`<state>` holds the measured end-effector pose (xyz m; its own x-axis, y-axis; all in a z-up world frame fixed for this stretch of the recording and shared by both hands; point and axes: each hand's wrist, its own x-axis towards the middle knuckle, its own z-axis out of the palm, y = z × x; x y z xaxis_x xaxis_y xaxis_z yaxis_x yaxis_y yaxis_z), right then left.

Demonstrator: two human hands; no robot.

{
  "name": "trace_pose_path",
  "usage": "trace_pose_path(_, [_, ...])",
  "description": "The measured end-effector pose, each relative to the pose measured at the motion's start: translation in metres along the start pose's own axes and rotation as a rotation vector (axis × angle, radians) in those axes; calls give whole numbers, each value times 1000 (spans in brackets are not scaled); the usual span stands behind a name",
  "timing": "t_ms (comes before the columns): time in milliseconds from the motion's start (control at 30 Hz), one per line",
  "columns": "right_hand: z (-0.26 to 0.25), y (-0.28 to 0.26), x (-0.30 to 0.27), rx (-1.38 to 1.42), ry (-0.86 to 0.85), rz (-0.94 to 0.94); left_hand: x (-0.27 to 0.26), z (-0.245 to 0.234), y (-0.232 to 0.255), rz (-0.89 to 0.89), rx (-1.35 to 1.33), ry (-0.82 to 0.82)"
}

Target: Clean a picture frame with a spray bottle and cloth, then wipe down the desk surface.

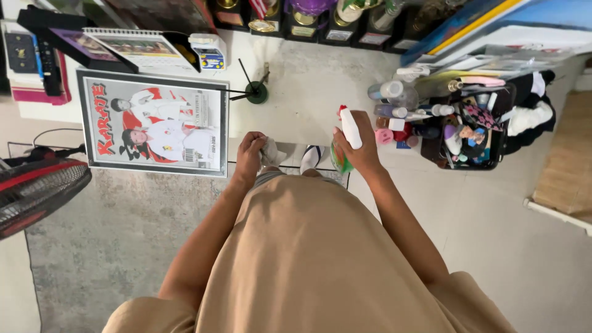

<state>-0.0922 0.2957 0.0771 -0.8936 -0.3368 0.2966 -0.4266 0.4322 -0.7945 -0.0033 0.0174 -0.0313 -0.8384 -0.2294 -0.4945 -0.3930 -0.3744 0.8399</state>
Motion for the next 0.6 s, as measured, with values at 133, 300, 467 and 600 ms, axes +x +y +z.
trace_pose_path(133, [10,-23,69,261,-105,123,-7,-14,1,-28,-74,18])
trace_pose_path(300, [47,-15,136,391,-142,11,-18,-25,11,-25,-112,82])
trace_pose_path(467, [60,-25,185,-15,-107,-302,-20,-35,10,46,-144,133])
trace_pose_path(600, [68,-17,209,-35,-147,-286,-11,-39,2,90,-184,158])
